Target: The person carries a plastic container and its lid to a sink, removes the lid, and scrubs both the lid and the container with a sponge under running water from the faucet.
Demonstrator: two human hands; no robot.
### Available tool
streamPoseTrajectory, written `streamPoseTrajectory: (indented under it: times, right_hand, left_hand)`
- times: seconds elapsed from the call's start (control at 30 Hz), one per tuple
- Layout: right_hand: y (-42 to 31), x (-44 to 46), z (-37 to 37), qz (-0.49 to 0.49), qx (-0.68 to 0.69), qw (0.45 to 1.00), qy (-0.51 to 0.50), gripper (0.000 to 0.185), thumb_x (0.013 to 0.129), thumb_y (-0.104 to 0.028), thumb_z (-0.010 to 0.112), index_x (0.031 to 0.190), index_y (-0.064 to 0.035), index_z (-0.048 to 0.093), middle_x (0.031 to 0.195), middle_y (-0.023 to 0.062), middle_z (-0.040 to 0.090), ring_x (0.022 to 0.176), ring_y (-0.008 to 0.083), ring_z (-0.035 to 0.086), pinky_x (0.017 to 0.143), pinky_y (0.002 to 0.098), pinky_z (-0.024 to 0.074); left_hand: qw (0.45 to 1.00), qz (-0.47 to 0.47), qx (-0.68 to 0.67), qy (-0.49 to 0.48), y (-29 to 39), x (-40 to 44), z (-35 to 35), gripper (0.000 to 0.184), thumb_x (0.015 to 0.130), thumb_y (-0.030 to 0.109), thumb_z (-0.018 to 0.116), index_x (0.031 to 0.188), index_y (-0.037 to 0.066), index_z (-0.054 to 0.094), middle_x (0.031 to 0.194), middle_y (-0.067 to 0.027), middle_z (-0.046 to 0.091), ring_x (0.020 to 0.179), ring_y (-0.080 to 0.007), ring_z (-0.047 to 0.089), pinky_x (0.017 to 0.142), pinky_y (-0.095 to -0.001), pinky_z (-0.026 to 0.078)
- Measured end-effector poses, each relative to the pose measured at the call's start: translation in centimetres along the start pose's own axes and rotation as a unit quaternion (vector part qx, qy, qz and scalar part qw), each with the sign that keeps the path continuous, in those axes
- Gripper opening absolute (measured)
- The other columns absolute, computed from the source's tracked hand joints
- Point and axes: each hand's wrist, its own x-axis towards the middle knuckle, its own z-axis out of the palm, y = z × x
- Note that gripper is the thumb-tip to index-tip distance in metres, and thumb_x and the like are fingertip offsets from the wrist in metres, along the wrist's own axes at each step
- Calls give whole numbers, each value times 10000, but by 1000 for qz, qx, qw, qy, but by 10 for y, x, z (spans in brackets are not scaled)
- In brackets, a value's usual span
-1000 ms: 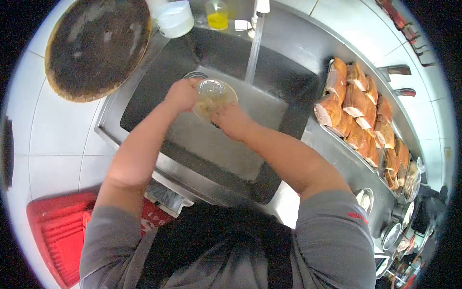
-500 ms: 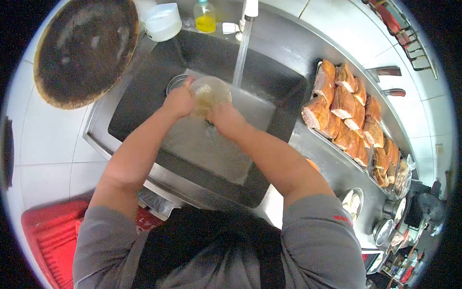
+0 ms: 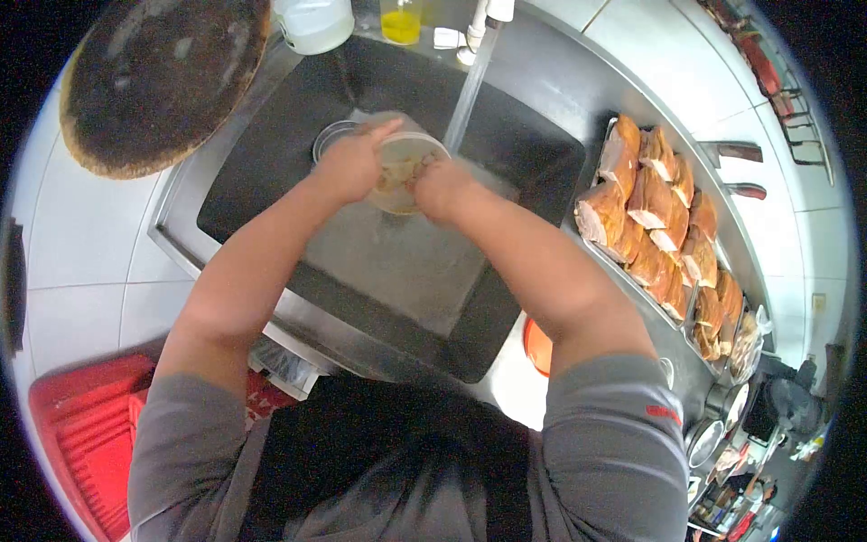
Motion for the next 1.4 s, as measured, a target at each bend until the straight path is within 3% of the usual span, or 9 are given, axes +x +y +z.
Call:
streamPoseTrajectory:
  times: [0.27,0.5,0.63,0.73,1.1,1.2,1.23,1.3,1.4]
  right_hand:
    - [-33,-5,-8,163,359,905,159,541,754,-81,669,1288,-108,583,1178,131,657,1071,332,638,927,378,510]
    - [-3,6,6,155,827,484,241,444,885,-173,681,1289,-52,544,1082,72,673,953,194,657,768,363,544]
    - [67,-18,-23,231,907,271,223,357,997,-316,475,1216,-47,557,1099,77,662,975,246,651,816,426,543]
    - [90,-11,-17,186,923,245,232,361,1009,-299,423,1237,-44,540,1129,106,645,991,268,644,815,455,539]
    - [75,31,-32,314,721,529,319,278,888,-147,622,1126,-5,596,1027,131,636,887,206,627,709,380,528]
    - [51,51,-27,272,873,305,267,345,900,-265,589,1068,29,656,1034,187,666,926,249,633,806,410,500]
    - [49,56,-18,272,849,383,241,359,900,-272,575,1087,24,658,1052,204,664,964,261,631,844,416,490]
    - [40,63,-1,267,786,528,181,390,901,-285,546,1124,14,661,1090,240,661,1040,284,626,920,429,472]
    - [45,26,-22,108,392,914,-4,308,936,-234,512,1114,-27,654,1111,177,660,1033,318,637,904,414,488]
  left_hand:
    - [995,-36,-22,87,8,22,-15,498,908,105,453,1383,238,523,1216,-187,626,1029,-358,642,896,-449,504]
    - [993,-78,-40,79,-26,25,4,528,881,114,503,1406,167,490,1312,-185,578,1152,-350,591,972,-439,471]
    - [989,-88,-38,112,-50,32,22,515,896,94,441,1399,189,493,1269,-199,602,1117,-368,602,977,-452,454]
    - [989,-129,-24,68,-39,37,18,522,893,91,442,1402,193,490,1194,-218,632,1061,-376,626,942,-455,473]
    - [938,-251,-238,-24,23,53,-10,625,835,68,491,1443,204,446,1119,-219,669,1048,-359,645,907,-450,493]
    - [921,-252,-299,-10,38,53,-11,577,881,66,452,1431,239,468,1045,-221,681,763,-313,679,717,-425,543]
    - [920,-243,-307,4,39,55,-9,560,902,65,433,1427,256,476,1010,-222,686,623,-290,695,624,-413,568]
    - [954,-192,-226,49,23,62,3,532,895,105,460,1413,223,488,1078,-213,678,889,-355,658,815,-440,521]
    - [981,-136,-129,54,8,52,7,517,896,131,474,1406,209,494,1144,-206,661,1033,-392,630,918,-461,492]
